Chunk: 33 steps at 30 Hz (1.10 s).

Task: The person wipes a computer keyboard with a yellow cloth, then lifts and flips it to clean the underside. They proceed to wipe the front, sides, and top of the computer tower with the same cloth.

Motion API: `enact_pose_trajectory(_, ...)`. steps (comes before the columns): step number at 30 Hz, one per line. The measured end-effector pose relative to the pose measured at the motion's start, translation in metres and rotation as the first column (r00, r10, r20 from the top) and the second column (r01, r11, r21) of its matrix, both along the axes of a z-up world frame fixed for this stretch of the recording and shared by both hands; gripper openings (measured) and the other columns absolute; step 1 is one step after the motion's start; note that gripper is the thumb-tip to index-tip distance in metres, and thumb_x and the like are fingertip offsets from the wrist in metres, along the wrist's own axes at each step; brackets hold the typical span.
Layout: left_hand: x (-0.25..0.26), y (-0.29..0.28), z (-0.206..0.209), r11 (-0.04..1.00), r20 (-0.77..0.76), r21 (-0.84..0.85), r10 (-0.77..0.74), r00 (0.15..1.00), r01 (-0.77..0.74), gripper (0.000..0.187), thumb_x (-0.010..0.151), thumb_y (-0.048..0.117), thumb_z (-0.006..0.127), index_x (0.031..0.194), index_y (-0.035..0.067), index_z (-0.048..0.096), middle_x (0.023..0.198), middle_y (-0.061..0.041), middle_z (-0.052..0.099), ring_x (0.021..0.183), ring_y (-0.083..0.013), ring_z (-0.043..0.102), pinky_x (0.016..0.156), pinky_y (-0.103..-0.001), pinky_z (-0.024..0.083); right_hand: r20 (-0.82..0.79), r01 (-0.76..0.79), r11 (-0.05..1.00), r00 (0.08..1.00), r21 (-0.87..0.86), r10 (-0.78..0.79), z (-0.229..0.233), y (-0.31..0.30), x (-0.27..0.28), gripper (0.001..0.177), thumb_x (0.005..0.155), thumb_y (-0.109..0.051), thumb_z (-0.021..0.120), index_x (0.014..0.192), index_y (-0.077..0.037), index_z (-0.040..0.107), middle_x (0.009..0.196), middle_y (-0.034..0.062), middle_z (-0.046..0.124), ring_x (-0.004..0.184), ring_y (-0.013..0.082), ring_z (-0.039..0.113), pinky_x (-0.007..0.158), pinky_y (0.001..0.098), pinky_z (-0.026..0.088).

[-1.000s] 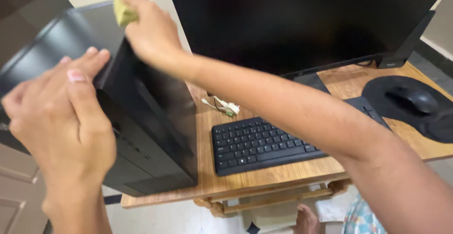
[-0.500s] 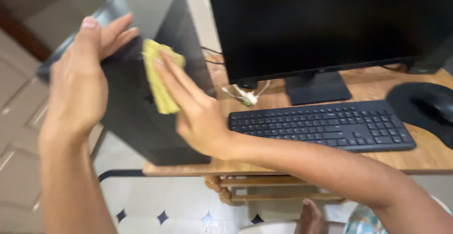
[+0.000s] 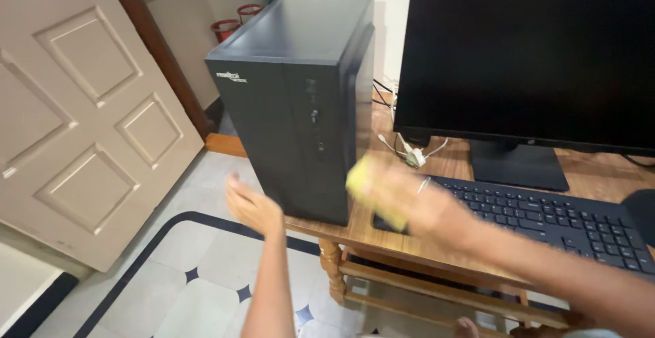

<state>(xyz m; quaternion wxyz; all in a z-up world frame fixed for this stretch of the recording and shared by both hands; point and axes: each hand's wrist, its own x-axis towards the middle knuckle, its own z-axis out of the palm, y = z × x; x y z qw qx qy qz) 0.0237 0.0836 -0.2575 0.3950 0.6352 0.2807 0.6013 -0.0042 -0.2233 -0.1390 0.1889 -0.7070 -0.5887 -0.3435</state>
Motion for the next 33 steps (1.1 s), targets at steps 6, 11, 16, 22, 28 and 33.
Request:
enact_pose_trajectory(6, 0.022, -0.021, -0.054, 0.78, 0.01, -0.626, 0.018, 1.0, -0.008, 0.063, 0.11, 0.047, 0.027, 0.121, 0.003, 0.07, 0.13, -0.017, 0.066, 0.12, -0.0367, 0.059, 0.105, -0.046, 0.042, -0.029, 0.14, 0.975, 0.99, 0.172, -0.137, 0.151, 0.024, 0.038, 0.064, 0.09, 0.013, 0.061, 0.147, -0.015, 0.059, 0.155, 0.0146, 0.055, 0.13, 0.0351, 0.063, 0.108, 0.0398, 0.054)
enact_pose_trajectory(11, 0.031, -0.027, -0.074, 0.863, -0.022, -0.503, 0.052, 0.998, -0.056, 0.056, 0.108, 0.041, 0.031, 0.123, 0.002, 0.068, 0.136, -0.018, 0.058, 0.122, -0.0381, 0.056, 0.104, -0.047, 0.042, -0.162, -0.118, 0.967, 0.983, -0.226, 0.082, 0.193, 0.062, 0.061, 0.078, 0.069, 0.018, 0.055, 0.136, -0.022, 0.066, 0.148, 0.0094, 0.06, 0.134, 0.0329, 0.057, 0.106, 0.0382, 0.049)
enact_pose_trajectory(16, 0.038, -0.024, -0.081, 0.876, -0.196, -0.453, 0.085, 0.977, -0.167, 0.049, 0.109, 0.037, 0.033, 0.124, 0.004, 0.066, 0.135, -0.02, 0.056, 0.124, -0.0409, 0.05, 0.103, -0.05, 0.038, -0.338, -0.118, 0.98, 0.939, -0.161, 0.058, 0.19, 0.053, 0.093, 0.077, 0.072, 0.017, 0.054, 0.137, -0.022, 0.064, 0.14, 0.0064, 0.064, 0.132, 0.0299, 0.061, 0.108, 0.0389, 0.049)
enact_pose_trajectory(22, 0.047, -0.022, -0.095, 0.887, -0.191, -0.415, 0.134, 0.972, -0.203, 0.045, 0.112, 0.035, 0.035, 0.12, 0.005, 0.066, 0.128, -0.019, 0.061, 0.118, -0.04, 0.057, 0.102, -0.049, 0.044, -0.164, 0.295, 0.877, 0.911, -0.38, -0.378, 0.225, 0.056, 0.143, 0.078, 0.077, 0.015, 0.056, 0.143, -0.027, 0.057, 0.145, 0.0029, 0.06, 0.119, 0.0311, 0.064, 0.102, 0.0391, 0.051)
enact_pose_trajectory(28, 0.051, -0.018, -0.099, 0.871, -0.221, -0.446, 0.117, 0.968, -0.207, 0.044, 0.109, 0.034, 0.036, 0.12, 0.005, 0.066, 0.128, -0.02, 0.06, 0.115, -0.0413, 0.056, 0.097, -0.05, 0.043, -0.231, -0.049, 0.949, 0.973, -0.311, -0.025, 0.241, 0.098, 0.115, 0.092, 0.07, 0.021, 0.046, 0.146, -0.031, 0.054, 0.146, 0.0031, 0.059, 0.127, 0.0281, 0.06, 0.105, 0.0361, 0.049)
enact_pose_trajectory(33, 0.05, -0.017, -0.101, 0.896, -0.244, -0.387, 0.129, 0.961, -0.219, 0.043, 0.109, 0.035, 0.034, 0.122, 0.007, 0.065, 0.129, -0.018, 0.06, 0.117, -0.04, 0.056, 0.098, -0.049, 0.043, -0.371, -0.166, 0.882, 0.929, -0.44, -0.011, 0.228, 0.121, 0.11, 0.087, 0.066, 0.02, 0.047, 0.133, -0.032, 0.067, 0.149, -0.0022, 0.06, 0.131, 0.0233, 0.059, 0.105, 0.0353, 0.051)
